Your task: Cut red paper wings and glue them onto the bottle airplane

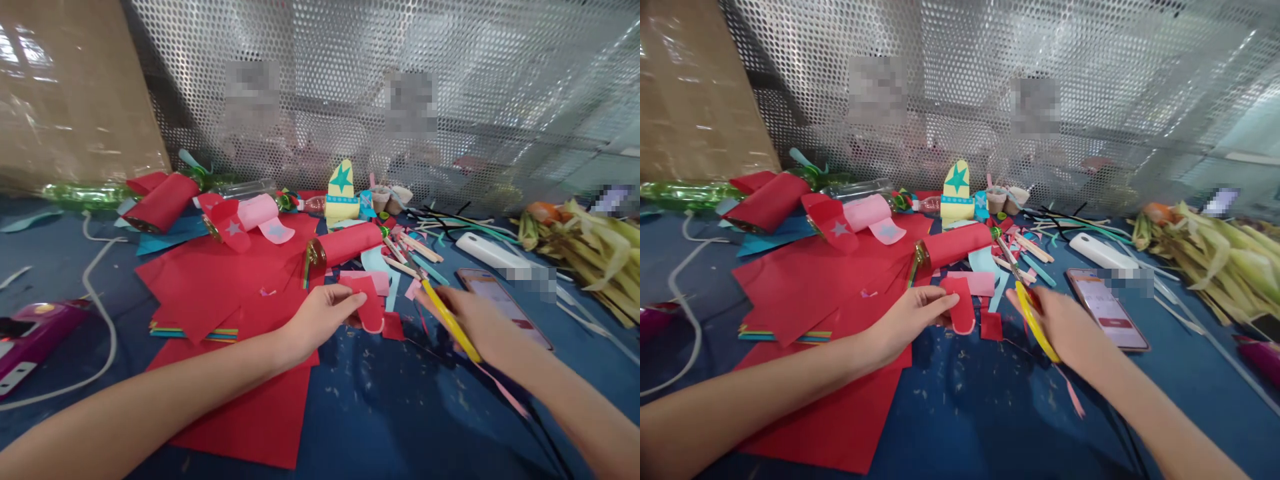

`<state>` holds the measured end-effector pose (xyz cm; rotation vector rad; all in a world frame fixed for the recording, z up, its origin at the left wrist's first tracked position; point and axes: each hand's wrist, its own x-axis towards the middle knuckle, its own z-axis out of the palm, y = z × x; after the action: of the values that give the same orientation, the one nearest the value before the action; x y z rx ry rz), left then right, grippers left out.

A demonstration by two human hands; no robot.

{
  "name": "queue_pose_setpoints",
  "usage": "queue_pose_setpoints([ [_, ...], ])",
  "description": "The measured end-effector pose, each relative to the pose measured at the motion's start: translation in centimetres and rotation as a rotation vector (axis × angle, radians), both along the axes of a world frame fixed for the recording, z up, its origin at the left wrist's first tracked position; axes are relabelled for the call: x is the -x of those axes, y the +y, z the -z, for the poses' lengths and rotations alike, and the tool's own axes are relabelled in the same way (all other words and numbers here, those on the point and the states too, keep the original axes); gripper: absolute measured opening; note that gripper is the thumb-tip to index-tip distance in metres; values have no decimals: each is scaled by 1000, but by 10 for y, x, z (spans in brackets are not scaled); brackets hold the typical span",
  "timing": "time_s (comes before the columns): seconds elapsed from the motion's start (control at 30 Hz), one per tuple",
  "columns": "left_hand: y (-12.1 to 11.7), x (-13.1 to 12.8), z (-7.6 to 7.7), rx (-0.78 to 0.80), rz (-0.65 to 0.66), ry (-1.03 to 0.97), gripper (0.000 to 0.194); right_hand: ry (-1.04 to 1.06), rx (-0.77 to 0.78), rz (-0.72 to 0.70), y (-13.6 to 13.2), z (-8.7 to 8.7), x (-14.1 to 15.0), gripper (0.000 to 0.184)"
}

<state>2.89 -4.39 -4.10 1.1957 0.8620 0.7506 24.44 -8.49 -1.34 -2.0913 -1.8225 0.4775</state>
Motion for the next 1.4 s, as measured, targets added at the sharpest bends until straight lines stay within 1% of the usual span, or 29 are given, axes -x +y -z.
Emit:
queue_pose_setpoints([
  [0.07, 0, 0, 2, -27, 24, 13, 24, -206, 71, 54, 16, -6, -9, 32],
  [0.13, 1, -1, 4, -46, 24, 22, 20, -354, 152, 73, 27, -8, -10, 35],
  [0.27, 3, -3, 7, -13, -10, 20, 15, -521, 234, 102, 43, -5, -5, 42],
  [0.33, 3, -4, 7, -1, -17, 19, 15, -566, 242, 128, 53, -5, -5, 42],
  [0.47, 0, -5, 5, 17, -42, -14, 11, -607, 252, 161, 77, -3, -10, 36],
  [0.53, -2, -5, 4, 33, -60, -64, 9, -604, 263, 152, 87, -2, -10, 32],
  [0.67, -3, -5, 3, 54, -104, -97, 14, -567, 254, 114, 96, 3, -8, 30],
  [0.77, -2, -4, 4, 15, -141, -41, 15, -527, 192, 109, 98, 3, -9, 31],
  [0.83, -1, -3, 6, -30, -136, 19, 16, -489, 133, 91, 95, -1, -10, 31],
  [0.9, -1, -2, 8, -73, -119, 51, 17, -443, 60, 54, 87, -6, -9, 29],
  [1.0, -1, -1, 9, -107, -97, 25, 19, -324, -40, -55, 65, -13, 0, 28],
  [1.07, -2, -2, 9, -124, -70, 8, 21, -158, -60, -177, 46, -12, 10, 26],
  [1.1, -2, -3, 8, -138, -57, 14, 21, -31, -66, -239, 37, -10, 16, 24],
  [1.13, -3, -3, 8, -159, -47, 30, 21, 167, -81, -291, 30, -7, 20, 21],
  [1.2, -2, -3, 5, -212, -52, 61, 19, 444, -118, -332, 18, 1, 28, 18],
  [1.23, -1, -2, 3, -240, -65, 75, 18, 533, -139, -334, 15, 5, 30, 17],
  [1.27, 1, -1, 1, -274, -86, 93, 17, 567, -163, -329, 13, 9, 31, 15],
  [1.33, 6, 2, -2, -389, -144, 138, 14, 565, -210, -317, 11, 14, 30, 8],
  [1.37, 9, 4, -2, -484, -174, 181, 11, 537, -225, -304, 11, 15, 28, 5],
  [1.4, 13, 6, -2, -596, -192, 236, 7, 494, -236, -282, 11, 16, 26, 6],
])
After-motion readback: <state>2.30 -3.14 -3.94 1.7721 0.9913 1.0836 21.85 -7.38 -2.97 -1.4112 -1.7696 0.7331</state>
